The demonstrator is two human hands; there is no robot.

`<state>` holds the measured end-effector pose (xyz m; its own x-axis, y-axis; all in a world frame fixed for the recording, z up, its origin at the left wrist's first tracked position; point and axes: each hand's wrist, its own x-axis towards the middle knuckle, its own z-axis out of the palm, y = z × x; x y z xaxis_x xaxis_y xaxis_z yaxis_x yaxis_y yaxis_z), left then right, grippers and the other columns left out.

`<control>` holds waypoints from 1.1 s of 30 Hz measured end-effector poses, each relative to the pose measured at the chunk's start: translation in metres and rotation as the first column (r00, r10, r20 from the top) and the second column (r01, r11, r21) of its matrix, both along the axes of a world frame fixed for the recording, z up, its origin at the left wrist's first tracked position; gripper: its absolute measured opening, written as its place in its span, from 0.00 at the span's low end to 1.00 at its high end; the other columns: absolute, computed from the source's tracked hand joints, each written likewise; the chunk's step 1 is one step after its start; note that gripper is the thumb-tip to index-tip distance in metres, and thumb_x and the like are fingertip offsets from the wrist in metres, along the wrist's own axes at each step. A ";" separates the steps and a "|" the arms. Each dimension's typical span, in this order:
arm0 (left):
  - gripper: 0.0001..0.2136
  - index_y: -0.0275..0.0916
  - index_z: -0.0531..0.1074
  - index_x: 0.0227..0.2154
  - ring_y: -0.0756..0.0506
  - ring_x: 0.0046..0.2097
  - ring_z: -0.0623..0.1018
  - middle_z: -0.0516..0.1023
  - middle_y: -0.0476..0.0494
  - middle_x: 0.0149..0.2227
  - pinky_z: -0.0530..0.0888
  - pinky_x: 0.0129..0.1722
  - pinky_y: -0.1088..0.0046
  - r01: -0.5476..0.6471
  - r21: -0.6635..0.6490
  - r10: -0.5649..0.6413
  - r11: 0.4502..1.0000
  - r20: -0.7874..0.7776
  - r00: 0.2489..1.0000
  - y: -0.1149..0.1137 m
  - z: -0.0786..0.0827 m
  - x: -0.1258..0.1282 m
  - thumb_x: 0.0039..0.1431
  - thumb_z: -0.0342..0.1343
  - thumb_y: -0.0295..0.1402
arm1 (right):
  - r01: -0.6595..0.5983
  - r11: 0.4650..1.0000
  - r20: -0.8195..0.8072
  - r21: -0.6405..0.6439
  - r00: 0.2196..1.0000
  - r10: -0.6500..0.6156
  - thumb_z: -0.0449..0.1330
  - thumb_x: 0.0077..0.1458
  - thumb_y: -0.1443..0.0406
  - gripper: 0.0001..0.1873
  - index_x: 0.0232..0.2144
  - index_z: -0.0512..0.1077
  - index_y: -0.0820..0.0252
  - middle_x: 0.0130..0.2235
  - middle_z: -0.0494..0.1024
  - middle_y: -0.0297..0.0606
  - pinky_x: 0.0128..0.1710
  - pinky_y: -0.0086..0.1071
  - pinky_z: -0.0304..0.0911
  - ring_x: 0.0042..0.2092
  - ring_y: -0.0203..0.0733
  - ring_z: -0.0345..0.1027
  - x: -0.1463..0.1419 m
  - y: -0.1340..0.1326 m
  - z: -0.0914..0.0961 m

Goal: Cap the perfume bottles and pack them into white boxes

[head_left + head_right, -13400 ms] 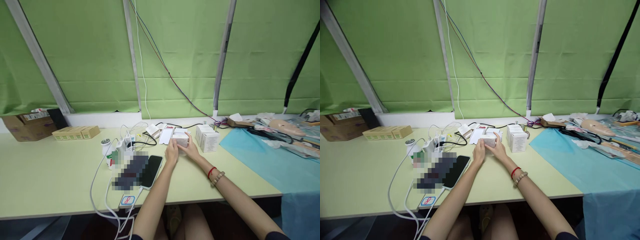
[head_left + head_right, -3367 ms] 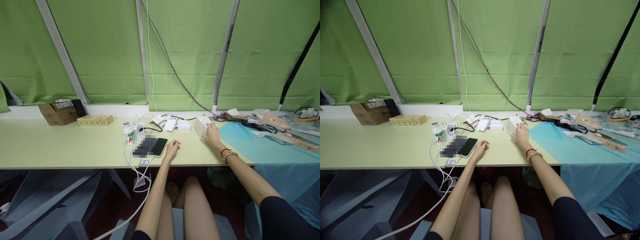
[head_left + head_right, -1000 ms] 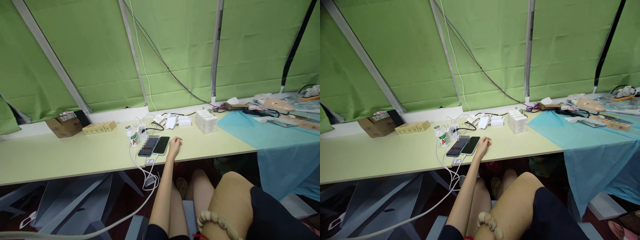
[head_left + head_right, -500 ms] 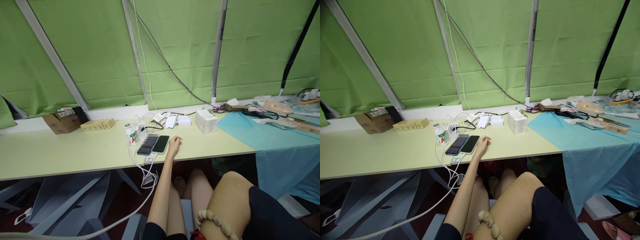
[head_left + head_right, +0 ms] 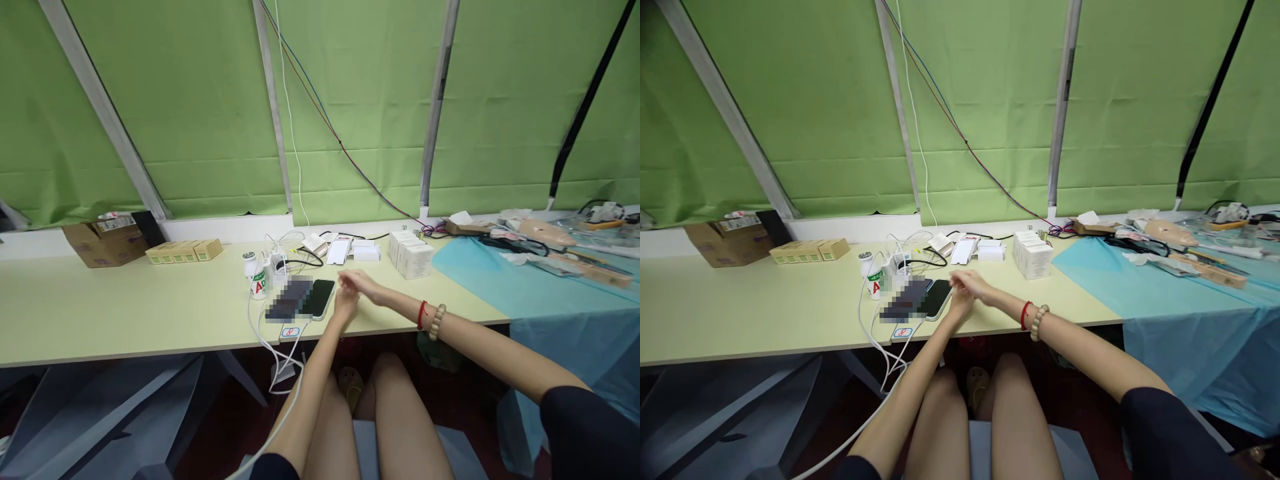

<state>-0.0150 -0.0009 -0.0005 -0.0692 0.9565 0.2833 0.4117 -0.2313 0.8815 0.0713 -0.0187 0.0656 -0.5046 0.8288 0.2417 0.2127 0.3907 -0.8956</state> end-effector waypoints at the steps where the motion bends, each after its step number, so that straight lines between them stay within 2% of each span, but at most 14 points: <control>1: 0.07 0.39 0.66 0.21 0.44 0.31 0.71 0.69 0.45 0.23 0.65 0.39 0.64 -0.015 0.010 0.016 1.000 -0.024 1.000 0.001 0.001 0.001 0.54 0.49 0.28 | 0.096 0.995 0.059 0.025 0.994 -0.097 0.50 0.56 0.59 0.13 0.26 0.67 0.61 0.30 0.69 0.36 0.35 0.31 0.59 0.34 0.38 0.62 0.013 0.018 -0.003; 3: 0.06 0.39 0.66 0.22 0.42 0.35 0.72 0.71 0.43 0.27 0.65 0.41 0.64 -0.050 0.064 0.058 0.997 -0.133 0.989 0.006 0.003 0.003 0.53 0.50 0.27 | 0.243 0.965 0.166 0.097 0.952 -0.257 0.53 0.52 0.64 0.08 0.33 0.68 0.62 0.39 0.69 0.41 0.42 0.34 0.58 0.40 0.41 0.63 0.035 0.047 -0.015; 6: 0.07 0.39 0.68 0.28 0.42 0.41 0.72 0.74 0.40 0.35 0.64 0.44 0.65 -0.072 0.185 0.151 0.980 -0.453 0.879 0.017 0.004 0.009 0.55 0.46 0.25 | 0.357 0.910 0.296 0.213 0.864 -0.408 0.56 0.48 0.67 0.21 0.46 0.65 0.65 0.51 0.62 0.50 0.47 0.39 0.56 0.51 0.49 0.59 0.051 0.074 -0.040; 8: 0.09 0.38 0.68 0.36 0.41 0.45 0.72 0.74 0.39 0.40 0.64 0.45 0.65 -0.076 0.207 0.184 0.975 -0.580 0.794 0.027 0.005 0.014 0.56 0.44 0.24 | 0.372 0.825 0.471 0.426 0.687 -0.553 0.53 0.53 0.63 0.26 0.55 0.58 0.64 0.54 0.61 0.50 0.48 0.39 0.58 0.54 0.50 0.57 0.051 0.088 -0.055; 11: 0.13 0.36 0.66 0.44 0.40 0.48 0.70 0.72 0.37 0.45 0.63 0.47 0.63 -0.121 0.214 0.234 0.969 -0.653 0.720 0.041 0.004 0.023 0.57 0.43 0.25 | 0.385 0.698 0.460 0.604 0.546 -0.700 0.50 0.55 0.63 0.31 0.60 0.50 0.64 0.56 0.60 0.50 0.44 0.35 0.61 0.54 0.48 0.58 0.044 0.111 -0.067; 13: 0.16 0.35 0.64 0.47 0.40 0.49 0.70 0.71 0.35 0.47 0.63 0.48 0.62 -0.172 0.204 0.266 0.964 -0.692 0.672 0.051 0.002 0.028 0.57 0.43 0.23 | 0.422 0.630 0.415 0.652 0.496 -0.763 0.51 0.54 0.63 0.31 0.60 0.52 0.65 0.57 0.60 0.51 0.47 0.36 0.60 0.56 0.49 0.56 0.040 0.127 -0.070; 15: 0.17 0.35 0.64 0.49 0.39 0.49 0.69 0.70 0.35 0.46 0.63 0.48 0.62 -0.181 0.209 0.276 0.961 -0.724 0.632 0.060 0.000 0.033 0.57 0.43 0.23 | 0.458 0.595 0.398 0.660 0.458 -0.795 0.52 0.54 0.62 0.29 0.57 0.58 0.66 0.58 0.60 0.52 0.53 0.41 0.55 0.58 0.52 0.54 0.039 0.141 -0.073; 17: 0.17 0.35 0.64 0.48 0.39 0.49 0.69 0.70 0.35 0.46 0.63 0.47 0.62 -0.119 0.233 0.257 0.965 -0.759 0.598 0.071 0.000 0.035 0.56 0.44 0.23 | 0.474 0.601 0.411 0.644 0.448 -0.794 0.51 0.55 0.61 0.26 0.55 0.61 0.66 0.58 0.61 0.52 0.56 0.44 0.50 0.59 0.54 0.52 0.040 0.151 -0.075; 20: 0.15 0.35 0.65 0.47 0.39 0.49 0.68 0.70 0.34 0.46 0.63 0.48 0.61 -0.068 0.253 0.244 0.965 -0.770 0.589 0.089 0.000 0.037 0.57 0.44 0.23 | 0.449 0.649 0.459 0.615 0.465 -0.757 0.50 0.57 0.61 0.24 0.54 0.61 0.66 0.56 0.64 0.51 0.55 0.43 0.49 0.59 0.52 0.52 0.044 0.158 -0.078; 26: 0.11 0.35 0.67 0.41 0.38 0.48 0.68 0.70 0.34 0.45 0.63 0.48 0.61 -0.127 0.213 0.242 0.969 -0.693 0.679 0.110 0.004 0.038 0.57 0.44 0.26 | 0.383 0.706 0.508 0.596 0.501 -0.701 0.51 0.56 0.65 0.24 0.56 0.59 0.64 0.49 0.70 0.49 0.49 0.39 0.52 0.51 0.50 0.61 0.048 0.149 -0.067; 29: 0.11 0.35 0.67 0.40 0.39 0.48 0.69 0.71 0.34 0.44 0.63 0.46 0.62 -0.153 0.188 0.238 0.970 -0.620 0.748 0.113 0.004 0.038 0.57 0.44 0.26 | 0.334 0.750 0.517 0.571 0.564 -0.644 0.47 0.58 0.66 0.19 0.52 0.64 0.60 0.45 0.72 0.46 0.46 0.39 0.52 0.47 0.49 0.62 0.045 0.141 -0.061; 31: 0.10 0.36 0.68 0.39 0.39 0.46 0.70 0.72 0.35 0.42 0.64 0.45 0.63 -0.178 0.138 0.225 0.974 -0.554 0.802 0.114 0.003 0.037 0.58 0.44 0.27 | 0.333 0.719 0.480 0.610 0.567 -0.669 0.47 0.59 0.63 0.18 0.49 0.67 0.59 0.45 0.70 0.47 0.47 0.40 0.51 0.47 0.49 0.61 0.043 0.138 -0.059; 33: 0.09 0.37 0.68 0.37 0.40 0.46 0.70 0.72 0.35 0.41 0.64 0.45 0.63 -0.193 0.104 0.219 0.976 -0.504 0.836 0.116 0.002 0.036 0.59 0.43 0.28 | 0.365 0.659 0.419 0.657 0.551 -0.722 0.48 0.58 0.60 0.20 0.51 0.66 0.58 0.47 0.68 0.49 0.49 0.41 0.51 0.49 0.50 0.59 0.043 0.139 -0.060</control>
